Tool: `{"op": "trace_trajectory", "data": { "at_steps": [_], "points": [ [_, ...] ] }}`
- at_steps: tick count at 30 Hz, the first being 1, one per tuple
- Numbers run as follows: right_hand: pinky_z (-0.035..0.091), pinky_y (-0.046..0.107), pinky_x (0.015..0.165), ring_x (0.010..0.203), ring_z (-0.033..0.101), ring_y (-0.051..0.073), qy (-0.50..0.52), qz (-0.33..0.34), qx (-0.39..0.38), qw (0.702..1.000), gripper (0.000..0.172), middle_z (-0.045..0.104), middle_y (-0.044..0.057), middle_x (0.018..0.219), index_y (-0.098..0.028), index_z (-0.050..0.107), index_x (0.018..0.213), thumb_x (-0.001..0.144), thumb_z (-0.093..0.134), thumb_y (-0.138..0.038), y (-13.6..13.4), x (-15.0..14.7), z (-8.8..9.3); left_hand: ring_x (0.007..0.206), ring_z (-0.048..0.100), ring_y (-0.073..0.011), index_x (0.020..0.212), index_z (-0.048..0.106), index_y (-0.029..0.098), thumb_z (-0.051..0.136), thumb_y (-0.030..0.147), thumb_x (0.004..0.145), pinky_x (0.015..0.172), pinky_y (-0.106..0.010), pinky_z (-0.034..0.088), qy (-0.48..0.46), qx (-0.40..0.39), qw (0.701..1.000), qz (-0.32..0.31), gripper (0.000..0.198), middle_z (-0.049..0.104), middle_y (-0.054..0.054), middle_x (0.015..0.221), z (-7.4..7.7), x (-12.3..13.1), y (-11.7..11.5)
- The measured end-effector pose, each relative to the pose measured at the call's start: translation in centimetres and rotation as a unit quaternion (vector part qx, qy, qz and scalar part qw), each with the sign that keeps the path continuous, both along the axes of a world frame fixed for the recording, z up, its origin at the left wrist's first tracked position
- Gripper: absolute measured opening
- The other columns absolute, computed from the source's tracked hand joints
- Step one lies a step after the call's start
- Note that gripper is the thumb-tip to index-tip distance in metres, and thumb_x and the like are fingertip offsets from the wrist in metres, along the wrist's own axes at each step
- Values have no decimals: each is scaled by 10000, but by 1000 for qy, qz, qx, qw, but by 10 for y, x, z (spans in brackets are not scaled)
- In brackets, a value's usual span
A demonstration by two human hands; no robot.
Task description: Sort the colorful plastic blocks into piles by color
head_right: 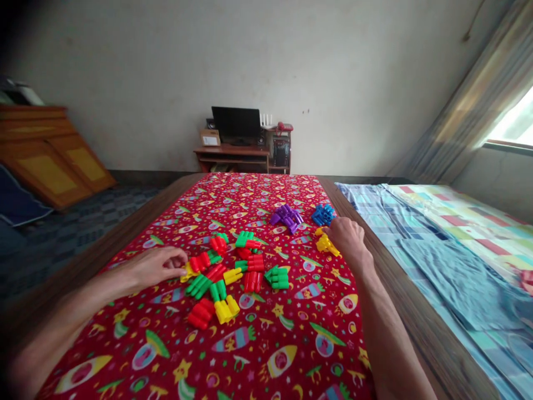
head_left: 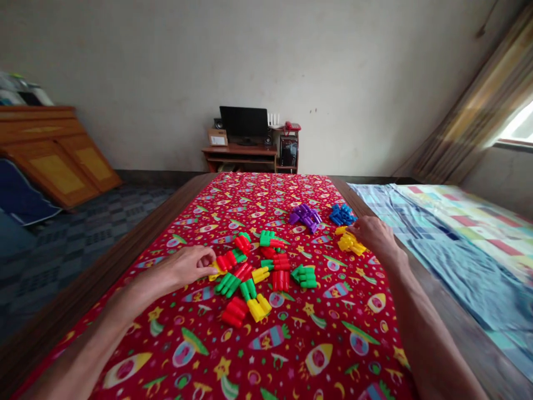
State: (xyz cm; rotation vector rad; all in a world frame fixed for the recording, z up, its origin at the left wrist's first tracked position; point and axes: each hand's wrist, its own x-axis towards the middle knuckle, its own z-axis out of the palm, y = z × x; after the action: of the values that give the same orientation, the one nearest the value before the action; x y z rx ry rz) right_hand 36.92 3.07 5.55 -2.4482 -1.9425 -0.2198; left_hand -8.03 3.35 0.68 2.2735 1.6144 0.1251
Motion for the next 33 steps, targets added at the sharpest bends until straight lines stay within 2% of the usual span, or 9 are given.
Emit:
{"op": "trace_trajectory", "data": {
  "at_steps": [6, 11, 13, 17, 20, 23, 25, 29, 33],
  "points": [
    [308, 253, 573, 699, 623, 160, 44, 180, 54, 981, 319, 690, 83, 771, -171, 704, 892, 960, 440, -337, -15, -53, 2, 1106, 618, -291, 1102, 622, 203, 600, 369, 708, 947, -362, 467, 31, 97, 993, 56, 428, 667, -120, 1170, -30, 10, -19],
    [257, 251, 547, 558, 519, 106, 127, 363, 20, 923, 278, 618, 40, 632, -147, 667, 803, 953, 465, -267, -32, -100, -12, 869, 684, -276, 1049, 632, 189, 585, 420, 742, 769, -351, 525, -60, 62, 993, 86, 387, 725, -73, 902, -14, 18, -15],
    [300, 238, 563, 587, 540, 109, 181, 442, 19, 878, 251, 641, 46, 687, -146, 662, 864, 960, 462, -262, -39, -113, -17, 835, 691, -264, 1056, 637, 190, 596, 472, 759, 704, -324, 533, -156, -4, 986, 58, 411, 731, -64, 876, -3, 24, -21],
    [442, 258, 721, 927, 620, 180, 261, 564, 59, 781, 304, 652, 128, 1104, -173, 549, 1228, 953, 507, -296, -55, -137, -22, 791, 698, -237, 1134, 599, 188, 628, 537, 776, 617, -289, 531, -309, -141, 940, -1, 500, 735, -71, 915, 9, 53, -43],
    [461, 280, 789, 1011, 603, 188, 245, 606, 68, 754, 307, 641, 133, 1143, -176, 522, 1256, 963, 489, -262, -63, -150, -26, 800, 703, -228, 1231, 496, 204, 649, 548, 781, 628, -286, 537, -401, -168, 900, -11, 587, 729, -70, 938, 4, 77, -55],
    [445, 247, 700, 829, 619, 157, 208, 591, 68, 776, 205, 689, 89, 938, -152, 607, 1091, 974, 454, -223, -59, -150, -27, 841, 708, -234, 1281, 432, 208, 585, 567, 835, 689, -321, 560, -437, -155, 886, -27, 593, 718, -90, 989, -8, 89, -58],
    [434, 243, 661, 768, 609, 155, 188, 543, 90, 813, 203, 695, 81, 877, -144, 640, 1020, 967, 465, -233, -48, -140, -25, 906, 698, -237, 1286, 450, 211, 527, 544, 884, 765, -348, 565, -403, -81, 911, -32, 528, 701, -105, 1059, -16, 90, -58],
    [449, 285, 781, 924, 600, 195, 150, 396, 187, 887, 246, 701, 112, 1039, -159, 662, 1114, 940, 490, -180, -16, -93, -15, 1129, 616, -246, 1222, 571, 237, 546, 447, 911, 971, -379, 499, -243, 104, 956, -128, 376, 646, -99, 1216, -29, 86, -61],
    [451, 331, 859, 987, 593, 225, 114, 274, 157, 942, 288, 707, 99, 1079, -194, 701, 1113, 904, 510, -138, 8, -31, -13, 1224, 557, -236, 1178, 624, 262, 557, 360, 927, 1057, -388, 441, -141, 165, 947, -239, 278, 630, -62, 1276, -38, 87, -73]
  ]
}}
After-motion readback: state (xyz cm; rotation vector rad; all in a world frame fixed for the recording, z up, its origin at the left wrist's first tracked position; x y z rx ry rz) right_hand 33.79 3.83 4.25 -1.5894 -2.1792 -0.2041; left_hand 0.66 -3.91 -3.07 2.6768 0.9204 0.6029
